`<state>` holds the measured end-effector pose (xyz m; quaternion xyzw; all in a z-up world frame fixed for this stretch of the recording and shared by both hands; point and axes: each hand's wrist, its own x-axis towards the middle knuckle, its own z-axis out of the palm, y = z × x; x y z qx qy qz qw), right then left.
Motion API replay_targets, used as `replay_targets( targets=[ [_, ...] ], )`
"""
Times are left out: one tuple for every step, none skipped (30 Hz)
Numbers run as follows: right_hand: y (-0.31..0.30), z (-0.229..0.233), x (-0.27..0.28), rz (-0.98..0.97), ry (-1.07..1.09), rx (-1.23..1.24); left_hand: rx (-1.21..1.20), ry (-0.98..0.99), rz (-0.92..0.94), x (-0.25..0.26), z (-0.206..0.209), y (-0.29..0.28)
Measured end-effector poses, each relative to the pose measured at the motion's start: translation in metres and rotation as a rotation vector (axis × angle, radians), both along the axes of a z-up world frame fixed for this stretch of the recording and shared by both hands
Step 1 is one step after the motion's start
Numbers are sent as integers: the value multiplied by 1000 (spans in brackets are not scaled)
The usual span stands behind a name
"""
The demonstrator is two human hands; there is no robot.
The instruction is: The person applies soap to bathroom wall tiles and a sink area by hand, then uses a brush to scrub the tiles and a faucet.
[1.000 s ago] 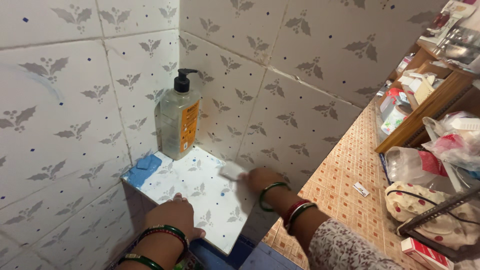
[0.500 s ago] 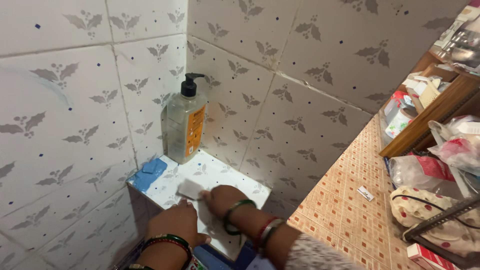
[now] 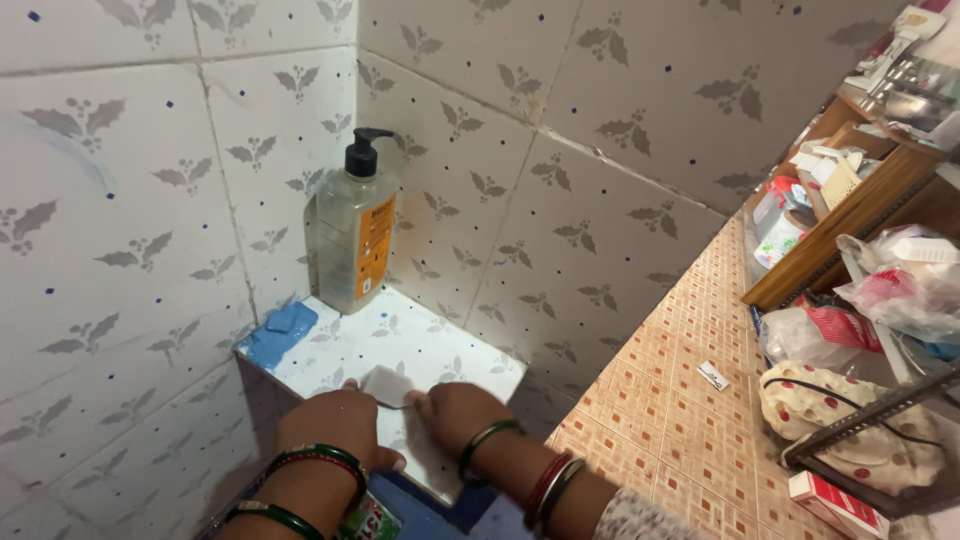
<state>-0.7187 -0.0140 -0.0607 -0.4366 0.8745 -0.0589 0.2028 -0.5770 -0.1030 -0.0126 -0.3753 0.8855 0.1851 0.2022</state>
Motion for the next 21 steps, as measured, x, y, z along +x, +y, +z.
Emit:
replay_targets(
  targets=[
    [1,-1,-9,-19,39,55,-6,17,0,1,-1,0],
    [5,2,-25,-39,79,110,-12,35,0,2,-2,0],
    [8,5,-40,-58,117,166,-17,50,0,3,-4,0],
    [12,12,-57,-109,128,127,-21,48,0,3,-5,-1],
    [13,15,-68,-160,140,88,-26,46,0,2,-7,-1],
    [12,13,-67,-162,155,84,-31,44,-1,1,-8,-2],
    [12,10,-61,-163,169,82,-31,50,-4,1,-10,-2],
    [10,9,-54,-164,184,80,-31,55,-7,1,-11,-3],
    [7,5,-41,-156,107,121,-33,62,-8,1,-11,-4],
    [6,2,-26,-148,31,161,-29,79,6,3,-12,-2],
    [8,3,-16,-104,28,118,-32,99,20,6,-12,-1],
    [15,0,-4,-61,25,75,-34,118,34,7,-12,-1],
    [22,-2,4,-18,17,40,-31,125,48,7,-12,0],
    [26,0,0,-13,20,64,-27,133,62,7,-11,1],
    [32,4,-11,-11,25,85,-28,143,73,5,-10,1],
    [39,6,-21,-8,30,105,-34,128,62,5,-8,2],
    [42,10,-35,-52,31,152,-38,114,53,6,-7,4],
    [47,14,-49,-96,31,199,-43,100,45,6,-5,5],
    [52,17,-63,-96,95,167,-43,95,45,7,-5,7],
    [53,18,-71,-97,158,135,-44,90,45,7,-4,8],
    [56,14,-70,-133,132,108,-47,89,41,6,-3,8]
  ],
)
